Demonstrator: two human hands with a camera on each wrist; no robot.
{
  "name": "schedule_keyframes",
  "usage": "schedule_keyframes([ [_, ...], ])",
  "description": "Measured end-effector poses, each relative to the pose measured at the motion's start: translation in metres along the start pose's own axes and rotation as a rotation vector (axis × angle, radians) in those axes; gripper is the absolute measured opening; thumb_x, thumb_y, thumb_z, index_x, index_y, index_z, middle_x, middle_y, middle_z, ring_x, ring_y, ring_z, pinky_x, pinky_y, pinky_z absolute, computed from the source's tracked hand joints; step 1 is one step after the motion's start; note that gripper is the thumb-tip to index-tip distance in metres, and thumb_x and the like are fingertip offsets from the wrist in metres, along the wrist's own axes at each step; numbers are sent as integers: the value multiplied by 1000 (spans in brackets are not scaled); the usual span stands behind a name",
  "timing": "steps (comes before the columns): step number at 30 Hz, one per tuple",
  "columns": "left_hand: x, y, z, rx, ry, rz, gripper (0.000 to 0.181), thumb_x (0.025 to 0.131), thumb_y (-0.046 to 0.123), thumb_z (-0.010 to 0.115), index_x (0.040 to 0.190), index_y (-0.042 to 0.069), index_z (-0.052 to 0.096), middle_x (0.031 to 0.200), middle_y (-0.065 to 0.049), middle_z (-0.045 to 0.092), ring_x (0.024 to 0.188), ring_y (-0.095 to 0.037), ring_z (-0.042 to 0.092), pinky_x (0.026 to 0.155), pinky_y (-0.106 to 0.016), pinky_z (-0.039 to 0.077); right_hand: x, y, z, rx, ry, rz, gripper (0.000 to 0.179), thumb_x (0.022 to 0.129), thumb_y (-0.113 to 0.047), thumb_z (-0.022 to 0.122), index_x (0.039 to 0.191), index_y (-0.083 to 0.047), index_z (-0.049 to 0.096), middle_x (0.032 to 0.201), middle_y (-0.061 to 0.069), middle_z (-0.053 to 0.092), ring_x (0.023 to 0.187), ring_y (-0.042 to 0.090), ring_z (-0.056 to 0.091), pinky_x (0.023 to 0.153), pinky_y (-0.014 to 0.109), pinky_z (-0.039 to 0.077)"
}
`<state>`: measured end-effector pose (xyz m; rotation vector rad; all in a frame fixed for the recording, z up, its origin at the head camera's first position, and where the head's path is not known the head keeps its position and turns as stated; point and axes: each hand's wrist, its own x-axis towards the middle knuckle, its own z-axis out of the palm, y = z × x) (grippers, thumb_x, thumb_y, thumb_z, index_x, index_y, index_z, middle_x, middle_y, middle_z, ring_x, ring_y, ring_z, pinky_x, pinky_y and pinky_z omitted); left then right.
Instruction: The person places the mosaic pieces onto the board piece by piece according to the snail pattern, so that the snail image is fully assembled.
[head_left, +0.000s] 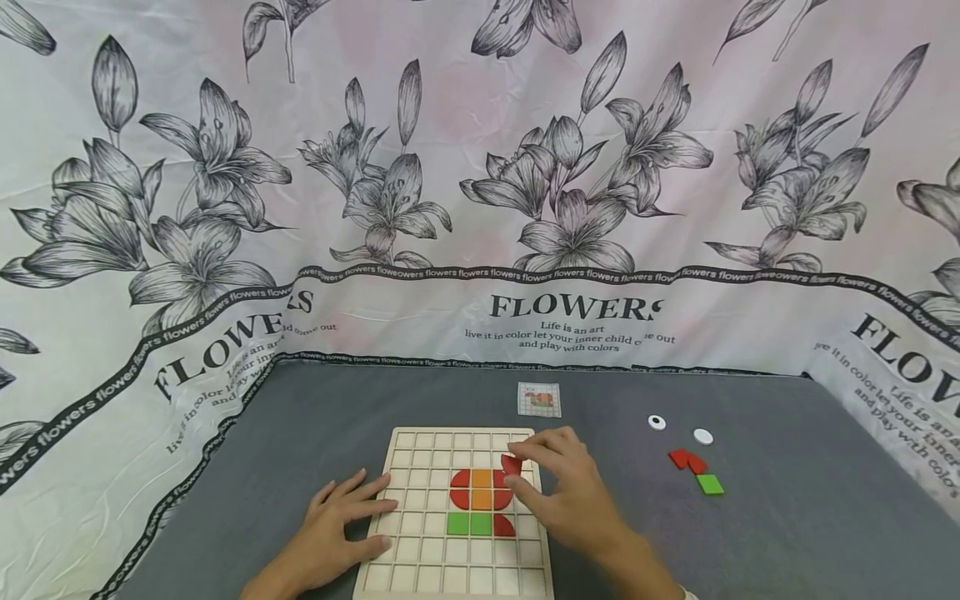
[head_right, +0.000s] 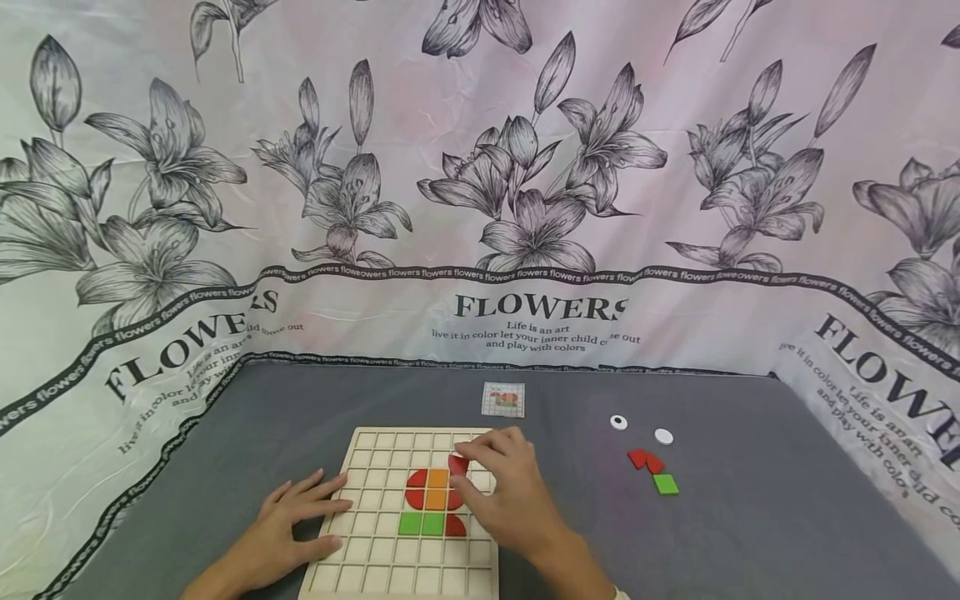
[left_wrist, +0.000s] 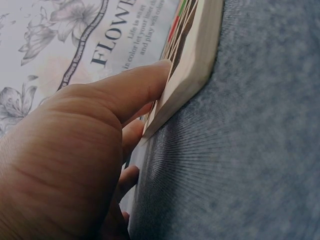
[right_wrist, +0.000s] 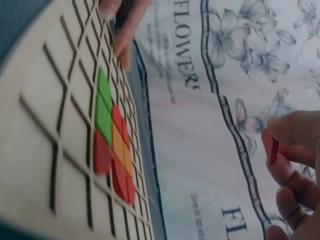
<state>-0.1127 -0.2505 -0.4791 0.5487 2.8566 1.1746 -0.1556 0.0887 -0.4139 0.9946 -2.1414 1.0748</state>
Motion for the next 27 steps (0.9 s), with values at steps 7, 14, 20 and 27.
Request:
schedule_keyframes([
  [7,-1,2,0,8,8,11,45,85,45,71,122,20,70,144,-5,48,136,-44,28,99,-68,5,1,-11,23,52,-9,-19,31,74,-6,82,103,-7,73,98,-7,62,89,12,48,71,32,42],
  [14,0,3,-1,2,-8,-1,46,85,45,71,122,19,70,144,-7,47,136,-45,27,99,-69,5,1,-23,44,97,-72,72,28,76,-9,82,103,-10,74,98,-11,61,90,9,47,73,29,43],
  [20,0,5,-2,19,10,14,45,85,45,71,122,19,70,143,-8,48,135,-46,29,98,-70,6,-3,-26,69,106,-81,66,29,76,-7,81,103,-9,74,97,-8,61,90,10,45,74,26,43],
  [27,-1,4,0,18,26,31,45,84,45,72,121,20,71,142,-7,49,134,-46,30,98,-69,7,-10,-26,84,90,-188,107,26,79,-12,79,104,-8,74,95,-9,60,87,9,43,73,21,40],
])
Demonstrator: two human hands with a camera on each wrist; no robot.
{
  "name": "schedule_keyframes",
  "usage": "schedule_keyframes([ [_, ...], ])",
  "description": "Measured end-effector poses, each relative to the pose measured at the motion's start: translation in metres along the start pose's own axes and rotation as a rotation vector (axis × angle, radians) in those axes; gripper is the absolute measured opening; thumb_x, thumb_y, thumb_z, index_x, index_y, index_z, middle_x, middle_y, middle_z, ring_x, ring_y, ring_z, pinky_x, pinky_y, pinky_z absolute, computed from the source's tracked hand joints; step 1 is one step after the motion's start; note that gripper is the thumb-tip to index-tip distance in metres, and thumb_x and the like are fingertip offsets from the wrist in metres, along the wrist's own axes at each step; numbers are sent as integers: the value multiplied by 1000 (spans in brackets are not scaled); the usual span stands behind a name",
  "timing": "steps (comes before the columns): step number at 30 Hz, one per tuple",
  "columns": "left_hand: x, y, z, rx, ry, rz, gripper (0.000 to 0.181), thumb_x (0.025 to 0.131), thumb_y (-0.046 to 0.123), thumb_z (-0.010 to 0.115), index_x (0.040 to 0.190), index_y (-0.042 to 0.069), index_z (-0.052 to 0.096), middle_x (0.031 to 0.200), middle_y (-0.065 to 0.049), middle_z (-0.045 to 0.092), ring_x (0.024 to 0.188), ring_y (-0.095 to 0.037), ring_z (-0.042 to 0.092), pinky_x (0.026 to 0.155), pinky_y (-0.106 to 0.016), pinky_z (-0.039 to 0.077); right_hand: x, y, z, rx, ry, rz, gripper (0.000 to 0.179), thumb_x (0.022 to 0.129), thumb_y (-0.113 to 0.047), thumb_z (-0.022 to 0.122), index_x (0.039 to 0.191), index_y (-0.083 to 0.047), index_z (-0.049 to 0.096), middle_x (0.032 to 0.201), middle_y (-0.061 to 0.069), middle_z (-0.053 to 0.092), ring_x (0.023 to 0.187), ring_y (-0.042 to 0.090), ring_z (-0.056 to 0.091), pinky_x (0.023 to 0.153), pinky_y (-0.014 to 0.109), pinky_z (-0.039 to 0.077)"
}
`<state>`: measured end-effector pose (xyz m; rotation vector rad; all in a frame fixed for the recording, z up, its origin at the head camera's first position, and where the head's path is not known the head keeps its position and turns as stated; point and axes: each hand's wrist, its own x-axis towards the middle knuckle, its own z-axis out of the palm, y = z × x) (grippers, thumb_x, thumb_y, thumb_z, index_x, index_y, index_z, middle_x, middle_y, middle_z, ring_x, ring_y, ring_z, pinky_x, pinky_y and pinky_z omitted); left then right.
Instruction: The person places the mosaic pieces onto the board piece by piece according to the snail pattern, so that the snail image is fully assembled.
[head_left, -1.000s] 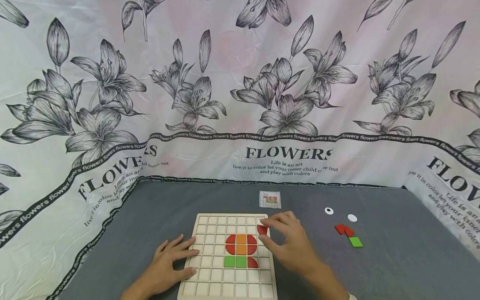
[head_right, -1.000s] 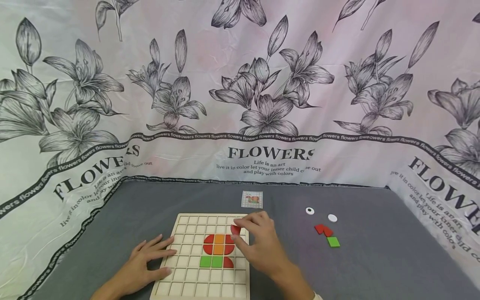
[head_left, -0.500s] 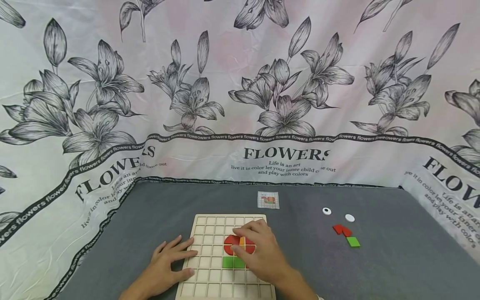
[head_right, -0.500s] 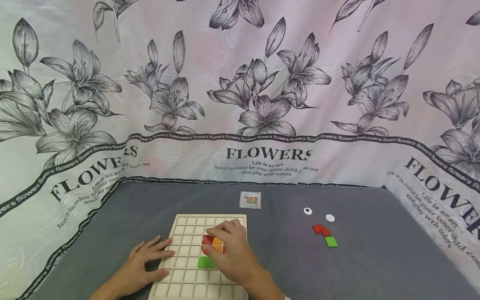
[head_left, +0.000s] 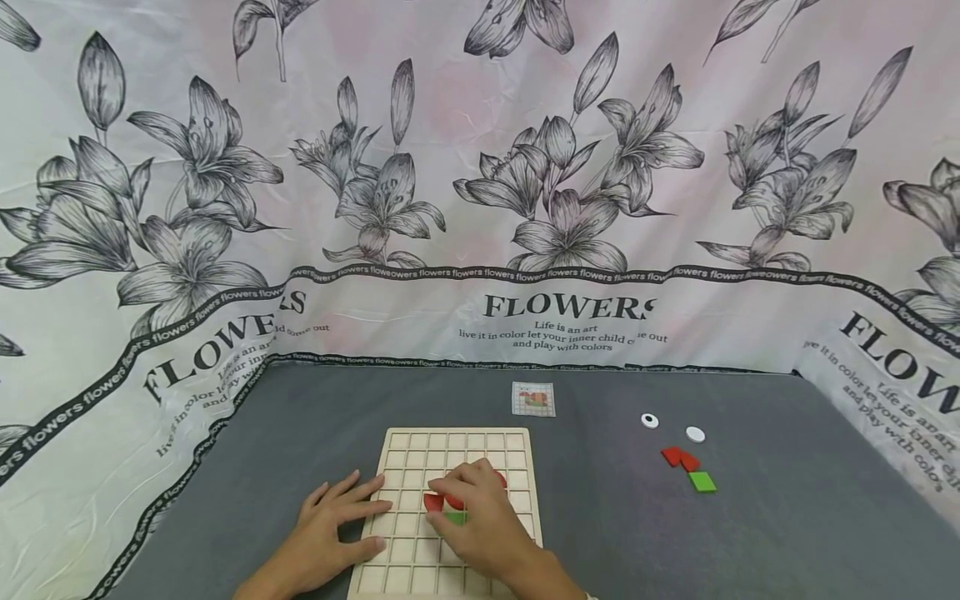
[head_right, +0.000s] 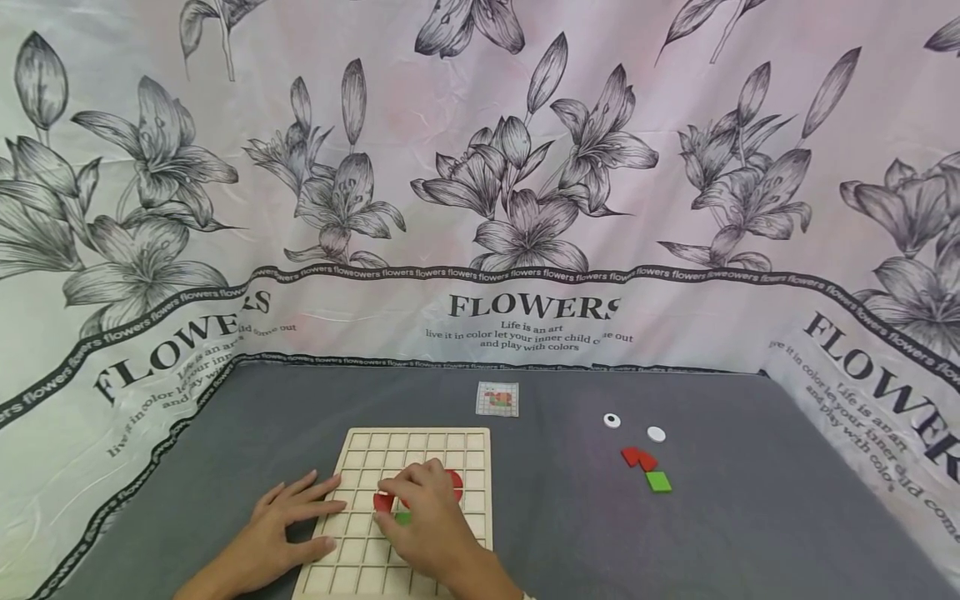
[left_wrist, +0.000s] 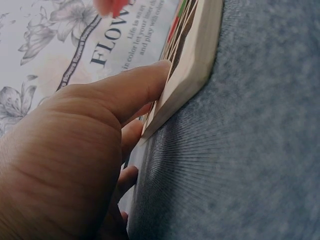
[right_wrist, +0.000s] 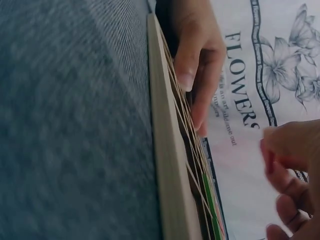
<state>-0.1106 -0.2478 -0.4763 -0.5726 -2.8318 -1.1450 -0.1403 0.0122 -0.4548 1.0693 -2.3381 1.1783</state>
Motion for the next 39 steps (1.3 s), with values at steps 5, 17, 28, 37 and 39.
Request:
schedule_keyframes([
  [5,0,0,1,15,10,8,43,84,45,72,120,22,71,142,-6,50,134,-44,31,98,-68,7,-3,4,6,-76,-89,3,26,82,-16,77,107,-9,75,96,-9,58,88,9,42,75,22,40],
  [17,0,-3,0,10,-13,-2,43,86,46,70,123,24,69,144,-5,47,135,-44,29,98,-69,6,-5,9,13,-235,-190,-55,24,83,-23,77,105,-14,75,96,-8,59,86,8,42,76,27,40],
  [28,-1,-2,0,23,2,0,43,85,46,71,122,23,70,143,-6,49,135,-44,30,98,-69,7,-7,10,15,-248,-103,-95,15,80,-15,76,96,-16,76,93,-9,62,85,10,46,69,27,33],
  [37,-1,-2,0,14,0,-5,43,85,45,71,122,23,70,143,-6,49,134,-45,30,98,-70,7,-6,8,13,-249,-170,-49,14,84,-20,76,98,-20,76,96,-11,63,89,9,47,73,30,38],
  [39,0,-2,0,15,1,-1,43,85,45,71,122,23,70,143,-6,49,134,-45,30,98,-70,7,-6,8,12,-247,-174,-48,14,84,-20,77,97,-20,76,95,-11,63,90,9,47,74,31,39],
])
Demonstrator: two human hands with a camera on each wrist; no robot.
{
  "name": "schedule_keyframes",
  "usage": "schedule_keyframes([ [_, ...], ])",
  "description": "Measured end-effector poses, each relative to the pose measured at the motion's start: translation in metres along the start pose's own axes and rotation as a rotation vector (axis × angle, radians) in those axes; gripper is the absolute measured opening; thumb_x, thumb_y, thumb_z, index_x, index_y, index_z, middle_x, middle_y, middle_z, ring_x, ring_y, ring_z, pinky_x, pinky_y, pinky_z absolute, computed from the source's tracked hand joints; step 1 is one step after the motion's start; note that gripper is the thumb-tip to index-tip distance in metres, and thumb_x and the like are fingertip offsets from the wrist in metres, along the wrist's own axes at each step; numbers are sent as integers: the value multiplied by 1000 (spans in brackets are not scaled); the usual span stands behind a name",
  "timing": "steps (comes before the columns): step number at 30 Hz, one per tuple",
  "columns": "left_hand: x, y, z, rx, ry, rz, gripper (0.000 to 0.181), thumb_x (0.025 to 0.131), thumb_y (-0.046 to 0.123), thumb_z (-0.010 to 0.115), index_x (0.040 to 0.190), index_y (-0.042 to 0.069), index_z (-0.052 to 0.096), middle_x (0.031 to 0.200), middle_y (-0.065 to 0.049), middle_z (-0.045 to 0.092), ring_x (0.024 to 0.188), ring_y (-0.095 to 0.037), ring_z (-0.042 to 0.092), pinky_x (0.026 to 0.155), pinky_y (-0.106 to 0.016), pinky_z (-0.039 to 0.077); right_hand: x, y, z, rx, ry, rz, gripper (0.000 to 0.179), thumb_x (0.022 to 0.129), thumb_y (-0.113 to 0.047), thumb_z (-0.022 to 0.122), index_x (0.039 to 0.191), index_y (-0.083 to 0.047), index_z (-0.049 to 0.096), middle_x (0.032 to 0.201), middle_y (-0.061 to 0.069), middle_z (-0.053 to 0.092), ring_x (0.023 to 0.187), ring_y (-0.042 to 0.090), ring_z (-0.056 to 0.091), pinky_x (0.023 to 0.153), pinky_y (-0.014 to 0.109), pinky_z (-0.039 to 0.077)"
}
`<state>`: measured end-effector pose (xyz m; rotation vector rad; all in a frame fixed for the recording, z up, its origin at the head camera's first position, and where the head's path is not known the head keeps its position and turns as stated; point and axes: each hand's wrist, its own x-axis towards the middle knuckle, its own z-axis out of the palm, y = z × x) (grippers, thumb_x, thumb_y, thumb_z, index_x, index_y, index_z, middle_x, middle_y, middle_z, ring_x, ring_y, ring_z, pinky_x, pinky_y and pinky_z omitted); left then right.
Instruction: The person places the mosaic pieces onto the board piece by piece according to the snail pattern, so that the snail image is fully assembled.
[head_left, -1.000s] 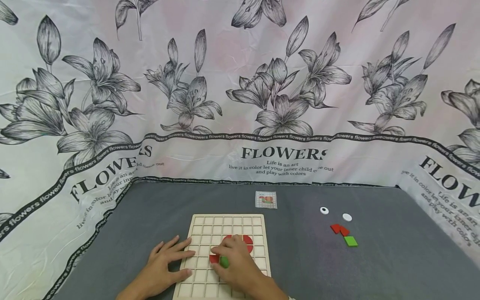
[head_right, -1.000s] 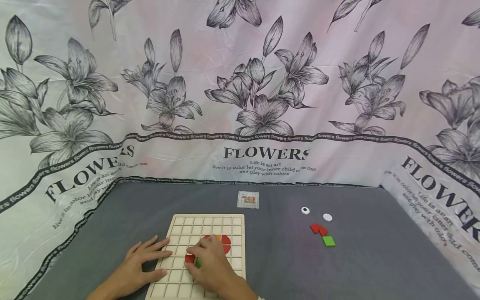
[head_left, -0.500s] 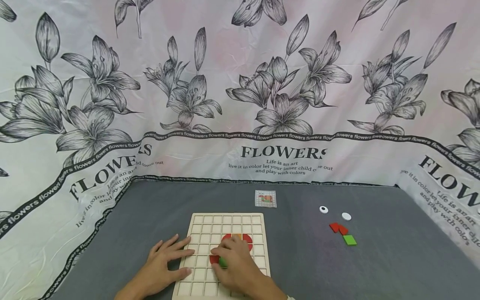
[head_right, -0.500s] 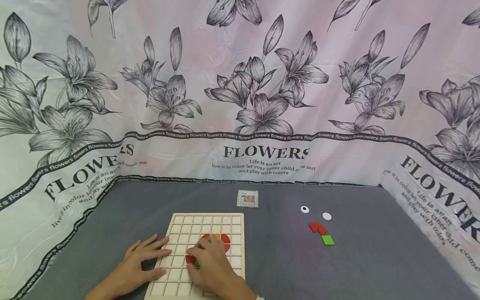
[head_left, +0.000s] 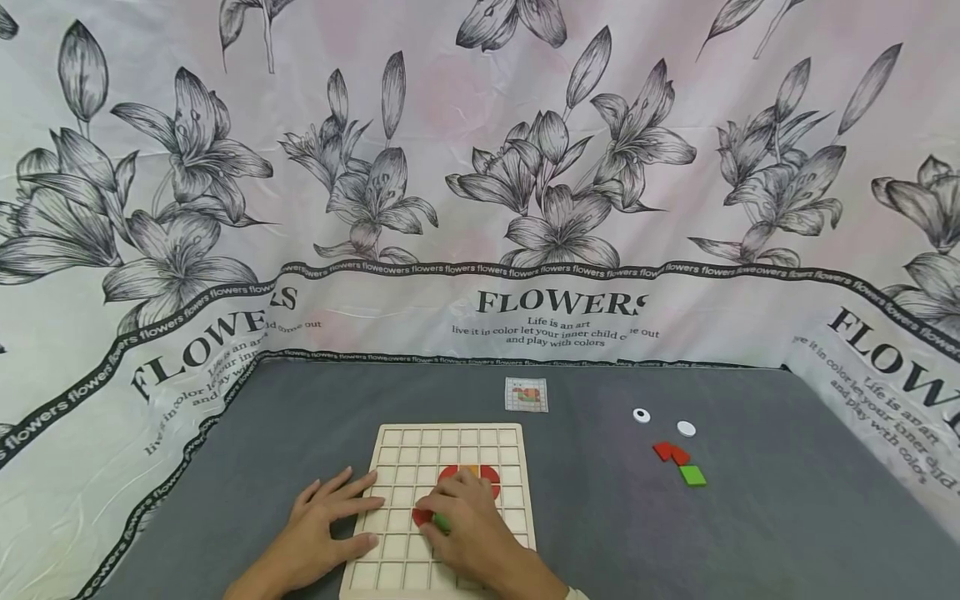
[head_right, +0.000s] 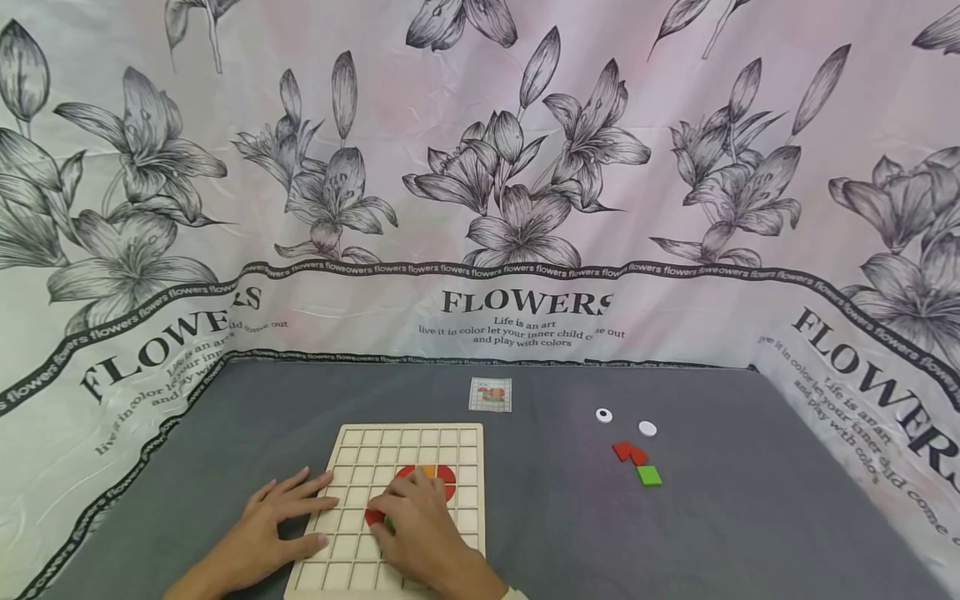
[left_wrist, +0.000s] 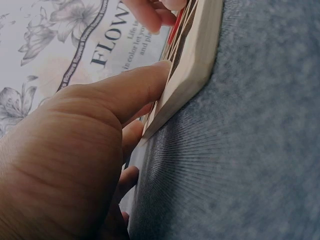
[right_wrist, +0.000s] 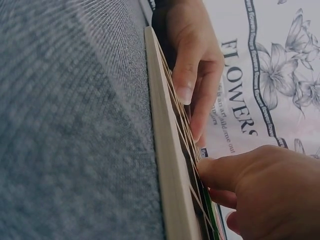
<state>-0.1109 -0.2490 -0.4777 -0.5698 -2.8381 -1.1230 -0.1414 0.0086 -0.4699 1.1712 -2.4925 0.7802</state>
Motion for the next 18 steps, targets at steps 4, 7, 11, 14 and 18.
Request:
schedule_keyframes([
  [4,0,0,-1,0,1,4,43,85,45,71,122,23,70,143,-6,49,134,-45,30,97,-70,7,0,0,1,1,6,6,14,82,-20,78,96,-21,76,95,-11,63,90,9,48,75,32,40],
  [7,-1,0,-2,1,5,2,43,85,45,71,122,23,70,143,-7,49,134,-45,30,97,-70,7,2,-1,2,-3,45,1,15,81,-19,78,95,-19,76,95,-10,63,90,10,48,76,34,40],
  [11,-2,0,-2,5,3,-12,43,85,46,71,122,24,70,143,-6,49,135,-45,29,97,-70,7,4,-2,-5,54,134,21,18,77,-18,79,95,-15,76,94,-9,61,86,10,47,75,33,39],
  [14,-1,-1,-1,4,0,-13,43,85,47,71,122,25,69,143,-5,48,135,-44,29,97,-70,7,6,0,-21,128,191,53,21,76,-16,80,96,-13,76,94,-11,61,85,9,46,73,33,37],
  [18,0,-2,0,-3,2,7,43,85,45,71,122,23,70,143,-6,48,135,-44,29,97,-70,6,5,9,-49,171,237,74,26,75,-14,81,100,-14,75,98,-11,60,92,9,47,76,39,36],
])
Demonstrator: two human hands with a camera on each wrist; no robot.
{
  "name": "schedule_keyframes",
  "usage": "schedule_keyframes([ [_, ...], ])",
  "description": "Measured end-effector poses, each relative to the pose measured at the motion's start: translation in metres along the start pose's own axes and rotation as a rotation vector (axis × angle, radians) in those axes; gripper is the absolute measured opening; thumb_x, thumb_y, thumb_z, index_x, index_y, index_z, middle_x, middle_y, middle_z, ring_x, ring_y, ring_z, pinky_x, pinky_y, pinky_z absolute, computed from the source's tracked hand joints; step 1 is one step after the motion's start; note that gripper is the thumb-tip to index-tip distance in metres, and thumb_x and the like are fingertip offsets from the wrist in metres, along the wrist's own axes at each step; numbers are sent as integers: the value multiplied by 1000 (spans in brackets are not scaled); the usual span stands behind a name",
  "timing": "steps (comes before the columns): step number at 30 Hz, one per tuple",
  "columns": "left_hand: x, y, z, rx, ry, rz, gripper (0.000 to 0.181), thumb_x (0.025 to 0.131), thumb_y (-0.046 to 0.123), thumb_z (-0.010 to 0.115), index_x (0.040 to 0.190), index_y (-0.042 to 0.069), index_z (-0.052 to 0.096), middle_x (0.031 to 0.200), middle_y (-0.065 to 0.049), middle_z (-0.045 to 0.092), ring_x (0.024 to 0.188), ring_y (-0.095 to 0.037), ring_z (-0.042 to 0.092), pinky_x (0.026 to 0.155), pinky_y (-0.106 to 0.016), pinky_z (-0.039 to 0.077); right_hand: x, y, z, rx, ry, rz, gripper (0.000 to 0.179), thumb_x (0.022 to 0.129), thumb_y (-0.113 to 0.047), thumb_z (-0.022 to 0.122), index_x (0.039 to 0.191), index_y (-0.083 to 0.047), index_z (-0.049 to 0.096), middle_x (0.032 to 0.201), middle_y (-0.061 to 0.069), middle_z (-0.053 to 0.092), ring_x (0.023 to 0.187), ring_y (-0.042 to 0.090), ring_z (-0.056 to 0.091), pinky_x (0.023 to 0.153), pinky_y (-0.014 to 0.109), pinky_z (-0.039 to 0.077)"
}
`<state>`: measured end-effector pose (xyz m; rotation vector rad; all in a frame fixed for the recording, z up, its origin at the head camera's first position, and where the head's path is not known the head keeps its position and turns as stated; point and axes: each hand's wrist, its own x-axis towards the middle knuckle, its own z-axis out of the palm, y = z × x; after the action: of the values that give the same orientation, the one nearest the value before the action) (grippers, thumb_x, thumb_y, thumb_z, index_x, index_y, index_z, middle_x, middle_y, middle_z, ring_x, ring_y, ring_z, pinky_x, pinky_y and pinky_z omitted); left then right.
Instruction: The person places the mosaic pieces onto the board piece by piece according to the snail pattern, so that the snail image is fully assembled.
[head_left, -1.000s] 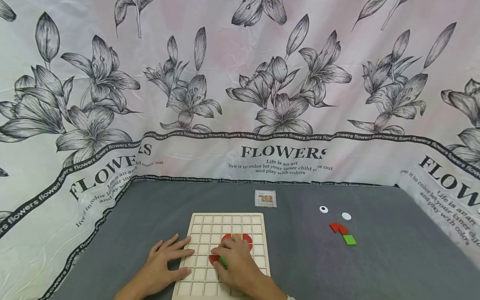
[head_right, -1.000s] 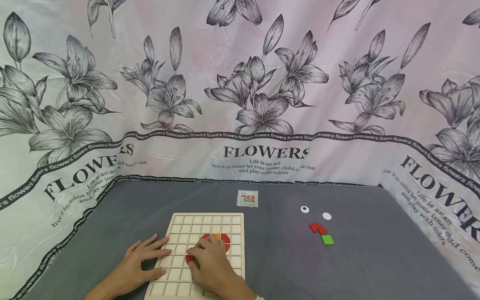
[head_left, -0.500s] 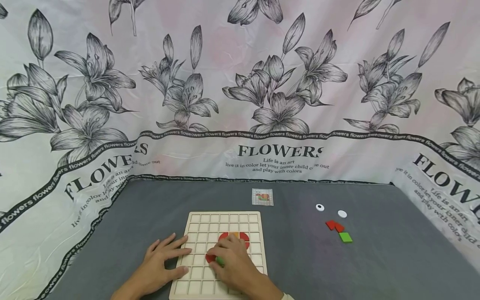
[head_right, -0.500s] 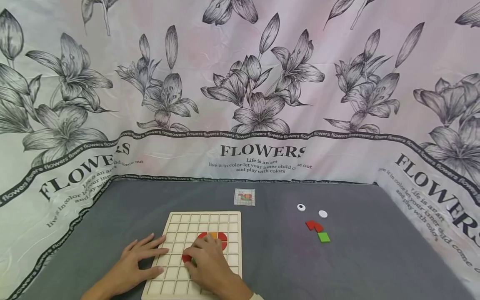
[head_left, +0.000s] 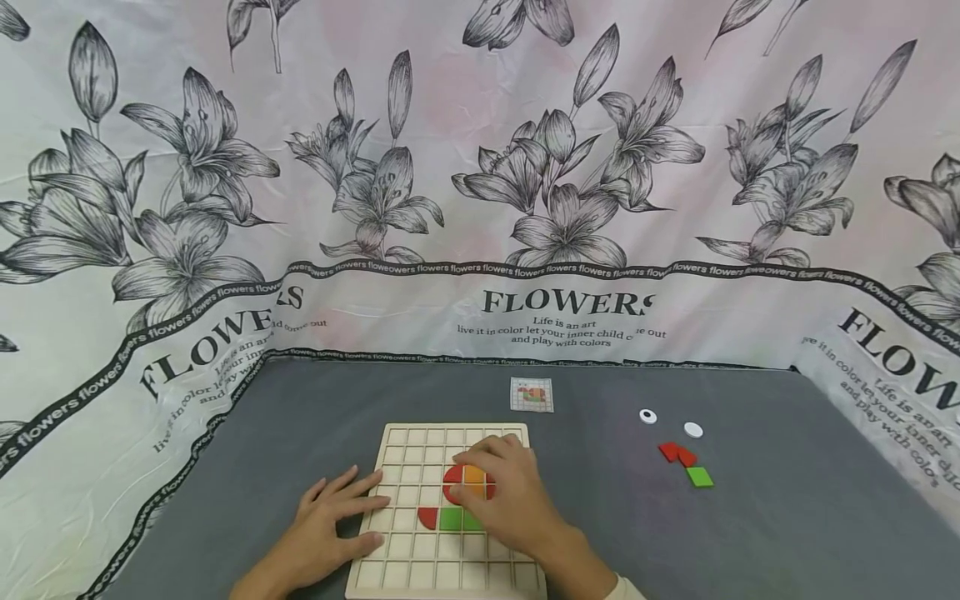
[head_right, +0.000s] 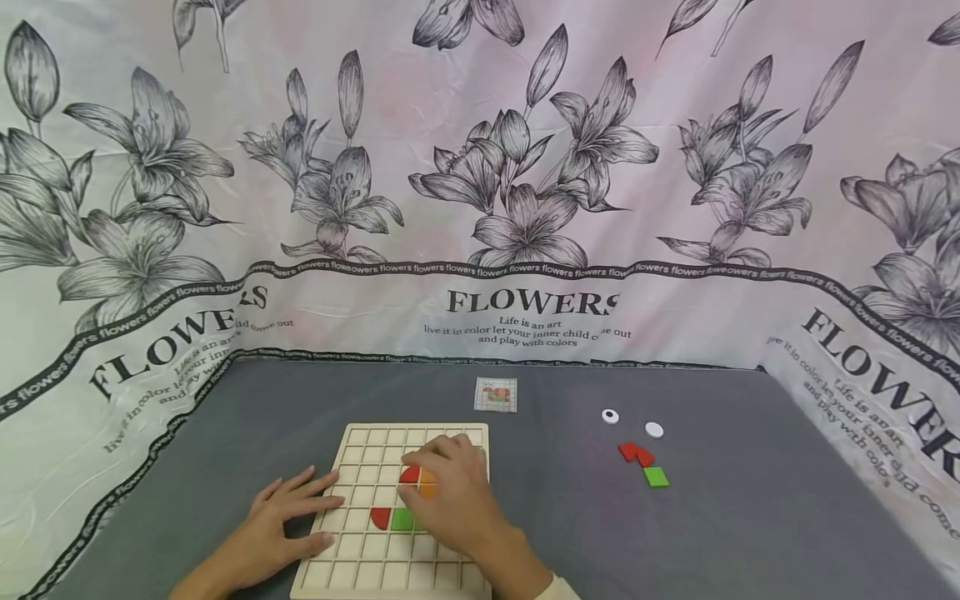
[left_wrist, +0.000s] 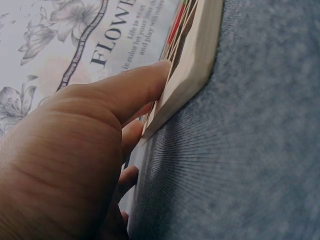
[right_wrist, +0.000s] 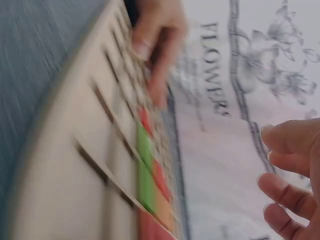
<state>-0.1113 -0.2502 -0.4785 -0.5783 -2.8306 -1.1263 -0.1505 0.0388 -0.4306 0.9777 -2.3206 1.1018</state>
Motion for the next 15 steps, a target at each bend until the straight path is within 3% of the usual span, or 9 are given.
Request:
schedule_keyframes([
  [6,1,0,0,-2,7,13,43,86,44,71,122,22,70,143,-6,48,135,-44,29,97,-70,7,0,15,-41,-15,44,-7,33,75,-12,83,106,-15,74,104,-11,60,97,10,47,76,43,35],
  [15,0,3,0,-13,13,20,42,86,41,72,122,21,70,143,-6,49,134,-45,30,98,-69,7,-16,41,-106,-140,168,-93,41,70,-6,84,109,-11,72,105,-3,61,93,16,50,74,34,40],
])
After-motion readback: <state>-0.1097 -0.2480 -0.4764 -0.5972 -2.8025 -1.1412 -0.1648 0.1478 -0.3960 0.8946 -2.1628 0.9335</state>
